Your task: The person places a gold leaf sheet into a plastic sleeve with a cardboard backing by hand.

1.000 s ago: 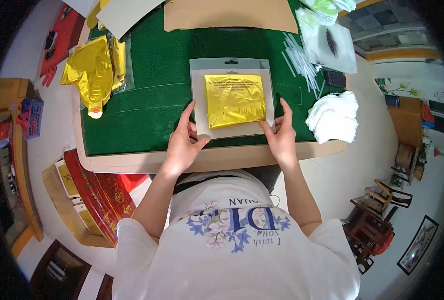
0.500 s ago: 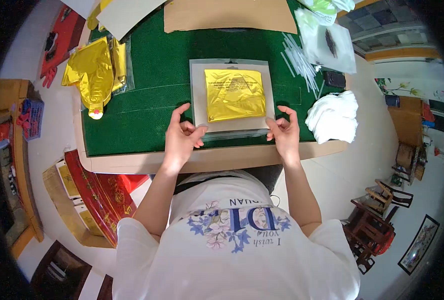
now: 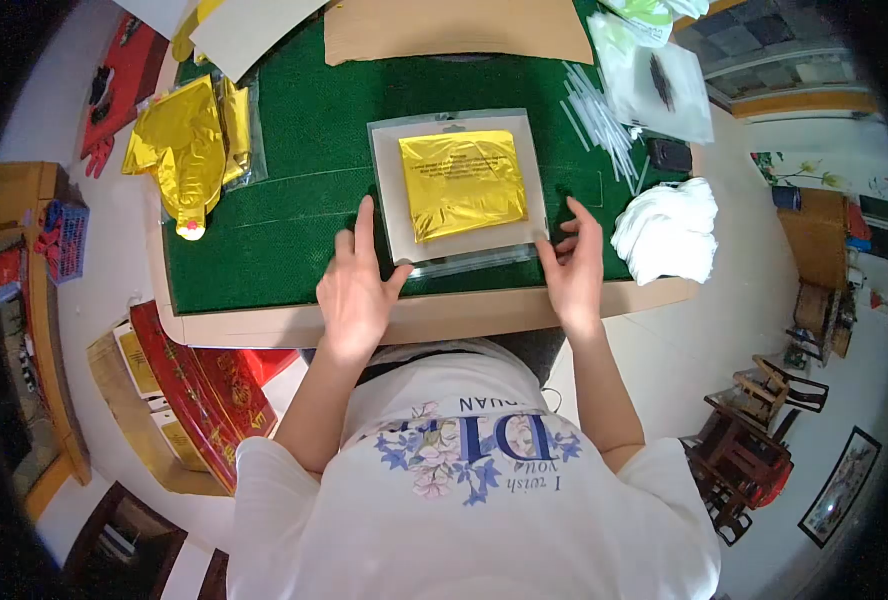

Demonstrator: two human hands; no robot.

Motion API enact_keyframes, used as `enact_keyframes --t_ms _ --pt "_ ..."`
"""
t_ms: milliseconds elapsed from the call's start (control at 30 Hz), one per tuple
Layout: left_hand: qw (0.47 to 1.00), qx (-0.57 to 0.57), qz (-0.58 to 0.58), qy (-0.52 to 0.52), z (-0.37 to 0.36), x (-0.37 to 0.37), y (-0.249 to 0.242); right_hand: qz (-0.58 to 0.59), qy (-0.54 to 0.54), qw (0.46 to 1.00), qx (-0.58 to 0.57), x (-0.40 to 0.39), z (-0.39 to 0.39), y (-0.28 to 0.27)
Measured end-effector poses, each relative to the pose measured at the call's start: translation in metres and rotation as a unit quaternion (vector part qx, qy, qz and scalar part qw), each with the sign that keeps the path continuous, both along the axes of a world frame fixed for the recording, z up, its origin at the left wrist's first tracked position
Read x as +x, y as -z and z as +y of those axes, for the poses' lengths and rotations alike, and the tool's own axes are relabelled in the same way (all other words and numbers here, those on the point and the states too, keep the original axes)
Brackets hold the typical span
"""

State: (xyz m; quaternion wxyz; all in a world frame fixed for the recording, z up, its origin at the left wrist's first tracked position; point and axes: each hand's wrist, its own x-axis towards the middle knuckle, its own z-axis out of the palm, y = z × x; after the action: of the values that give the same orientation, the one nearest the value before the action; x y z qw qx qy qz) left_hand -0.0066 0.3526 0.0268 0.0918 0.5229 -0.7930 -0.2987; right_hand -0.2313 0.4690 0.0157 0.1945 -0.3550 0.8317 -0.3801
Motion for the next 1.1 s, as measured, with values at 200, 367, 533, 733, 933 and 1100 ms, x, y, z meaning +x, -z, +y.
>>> enact_keyframes --t_ms 200,367,533,733,933,1100 --pt "0.953 -0.192 0.154 0.180 0.008 -0.034 0.006 0.147 -0.246 0.954 -0.092 0.032 0.022 0.004" --pt "0.917 -0.250 0.161 0.265 0.004 -0.068 0.033 0.190 -0.307 0.932 -0.028 0.039 0.030 0.016" --pt "0.910 -0.259 0.160 0.280 -0.001 -0.076 0.037 0.175 -0.320 0.931 -0.029 0.035 0.030 0.018" --pt "0.916 -0.266 0.152 0.260 -0.008 -0.077 0.042 0.175 -0.322 0.930 -0.026 0.034 0.029 0.019" --pt "0.915 -0.258 0.186 0.248 0.004 -0.070 0.051 0.156 -0.312 0.934 -0.079 0.024 0.027 0.016" --pt "0.919 -0.246 0.193 0.241 0.008 -0.047 0.038 0.178 -0.246 0.942 -0.142 -0.001 0.017 0.004"
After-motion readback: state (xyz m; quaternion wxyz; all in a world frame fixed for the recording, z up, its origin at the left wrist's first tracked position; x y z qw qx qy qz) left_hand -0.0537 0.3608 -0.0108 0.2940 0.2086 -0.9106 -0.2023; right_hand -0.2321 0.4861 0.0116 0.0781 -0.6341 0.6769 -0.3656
